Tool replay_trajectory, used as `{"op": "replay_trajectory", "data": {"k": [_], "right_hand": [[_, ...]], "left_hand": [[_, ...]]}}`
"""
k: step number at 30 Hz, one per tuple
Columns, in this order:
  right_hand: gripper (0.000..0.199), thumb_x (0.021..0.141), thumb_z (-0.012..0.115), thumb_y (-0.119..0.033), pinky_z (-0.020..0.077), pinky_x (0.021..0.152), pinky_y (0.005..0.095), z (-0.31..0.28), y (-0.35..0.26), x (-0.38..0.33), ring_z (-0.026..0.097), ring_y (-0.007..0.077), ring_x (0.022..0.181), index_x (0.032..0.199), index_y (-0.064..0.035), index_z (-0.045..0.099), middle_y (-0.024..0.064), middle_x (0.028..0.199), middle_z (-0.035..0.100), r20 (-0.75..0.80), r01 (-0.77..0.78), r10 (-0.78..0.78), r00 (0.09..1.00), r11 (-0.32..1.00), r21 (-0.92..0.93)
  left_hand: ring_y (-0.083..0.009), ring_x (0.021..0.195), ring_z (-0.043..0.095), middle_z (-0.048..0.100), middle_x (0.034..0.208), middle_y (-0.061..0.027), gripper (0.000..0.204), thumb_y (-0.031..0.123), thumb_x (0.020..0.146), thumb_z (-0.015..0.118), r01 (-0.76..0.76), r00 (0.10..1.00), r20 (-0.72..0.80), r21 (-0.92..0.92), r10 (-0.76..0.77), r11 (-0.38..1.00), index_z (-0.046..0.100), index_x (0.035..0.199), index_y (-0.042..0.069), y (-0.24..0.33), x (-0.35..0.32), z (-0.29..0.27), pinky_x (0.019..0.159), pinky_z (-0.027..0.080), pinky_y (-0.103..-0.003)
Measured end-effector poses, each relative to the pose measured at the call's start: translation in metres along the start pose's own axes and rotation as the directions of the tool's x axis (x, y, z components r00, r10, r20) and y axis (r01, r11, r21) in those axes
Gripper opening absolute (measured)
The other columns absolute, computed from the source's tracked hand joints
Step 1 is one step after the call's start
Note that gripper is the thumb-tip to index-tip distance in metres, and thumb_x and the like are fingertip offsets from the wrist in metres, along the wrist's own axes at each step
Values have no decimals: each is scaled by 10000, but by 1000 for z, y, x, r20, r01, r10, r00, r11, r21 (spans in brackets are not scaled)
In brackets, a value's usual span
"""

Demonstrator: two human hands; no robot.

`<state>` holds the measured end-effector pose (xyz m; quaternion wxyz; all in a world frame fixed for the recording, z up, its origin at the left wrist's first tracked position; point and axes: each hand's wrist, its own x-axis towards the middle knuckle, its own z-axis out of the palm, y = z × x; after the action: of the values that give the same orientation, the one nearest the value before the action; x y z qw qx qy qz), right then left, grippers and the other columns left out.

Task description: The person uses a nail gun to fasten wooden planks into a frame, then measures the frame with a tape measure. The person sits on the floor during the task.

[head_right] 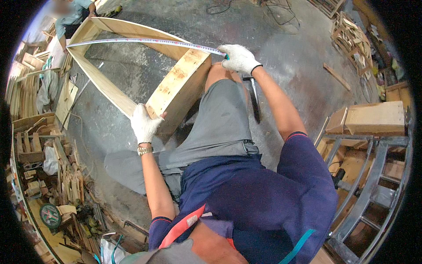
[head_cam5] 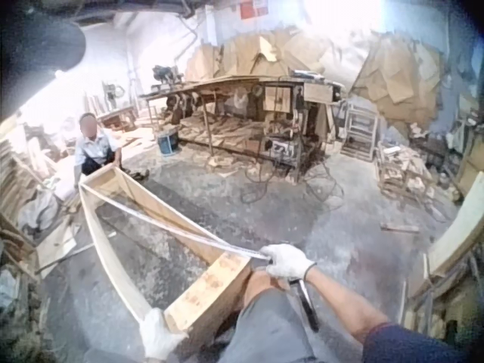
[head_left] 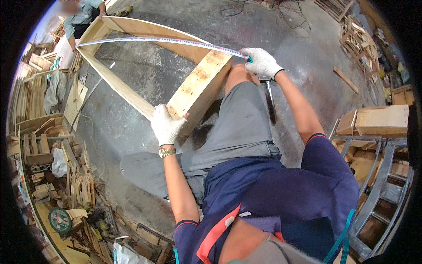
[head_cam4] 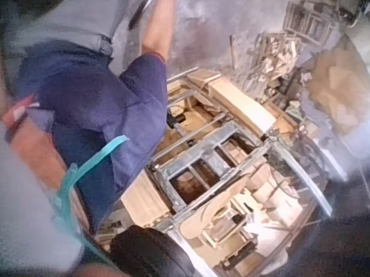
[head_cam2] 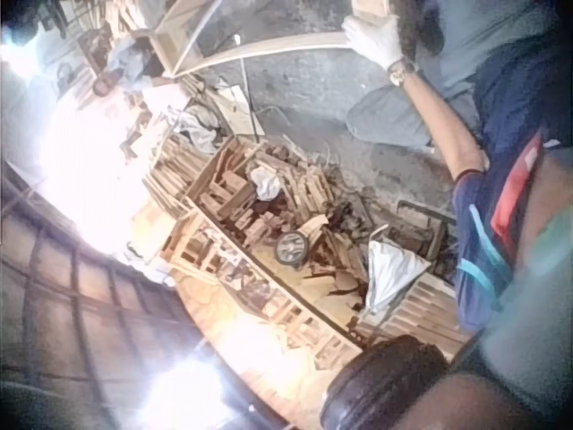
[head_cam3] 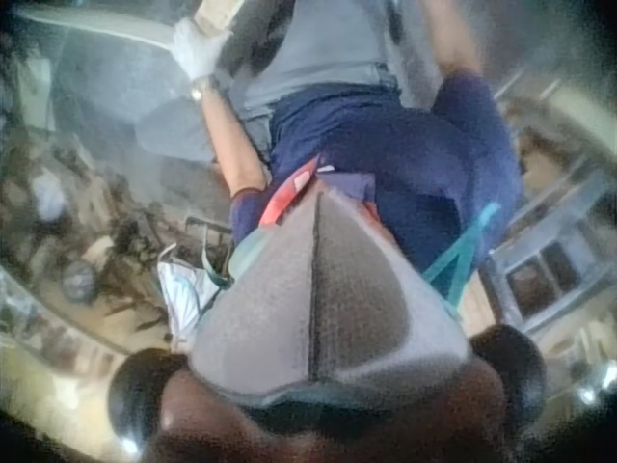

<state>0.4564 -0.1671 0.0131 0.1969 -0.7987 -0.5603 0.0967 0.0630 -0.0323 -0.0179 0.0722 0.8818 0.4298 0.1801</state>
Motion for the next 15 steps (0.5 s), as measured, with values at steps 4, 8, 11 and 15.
{"op": "replay_trajectory", "data": {"k": [4, 8, 11, 15], "right_hand": [[611, 715, 626, -130, 519, 961, 421, -3, -9, -1, 659, 374, 1096, 1323, -74, 625, 208, 1202, 684, 61, -61, 59, 996, 998, 31], [611, 716, 622, -128, 523, 952, 425, 2, -4, 0, 663, 372, 1083, 1325, -86, 627, 215, 1179, 687, 16, -10, 10, 1000, 1000, 23], [609, 717, 621, -127, 524, 946, 426, 1, -6, -5, 664, 371, 1076, 1324, -82, 626, 215, 1172, 691, 32, -35, 34, 999, 999, 37], [605, 717, 626, -132, 526, 939, 417, 0, 7, -6, 667, 366, 1074, 1320, -73, 626, 216, 1173, 692, 23, -33, 32, 999, 999, 26]], "left_hand": [[-349, 948, 614, 604, 964, -141, 744, 545, 580, 912, 4, 1000, -28, -13, -4, 1000, 569, 1000, 35, -1, -3, 1, 836, 507, -449], [-348, 949, 609, 602, 959, -143, 742, 556, 579, 906, 14, 999, -29, 10, -14, 1000, 563, 981, 36, -1, -4, 2, 842, 499, -451], [-350, 948, 609, 601, 958, -145, 740, 556, 579, 905, 17, 999, -30, 18, -17, 1000, 561, 977, 35, 0, -8, 2, 841, 498, -452], [-347, 955, 610, 600, 967, -149, 745, 553, 579, 902, -12, 998, -54, 64, 16, 998, 562, 992, 33, 7, -7, 5, 828, 505, -448]]}}
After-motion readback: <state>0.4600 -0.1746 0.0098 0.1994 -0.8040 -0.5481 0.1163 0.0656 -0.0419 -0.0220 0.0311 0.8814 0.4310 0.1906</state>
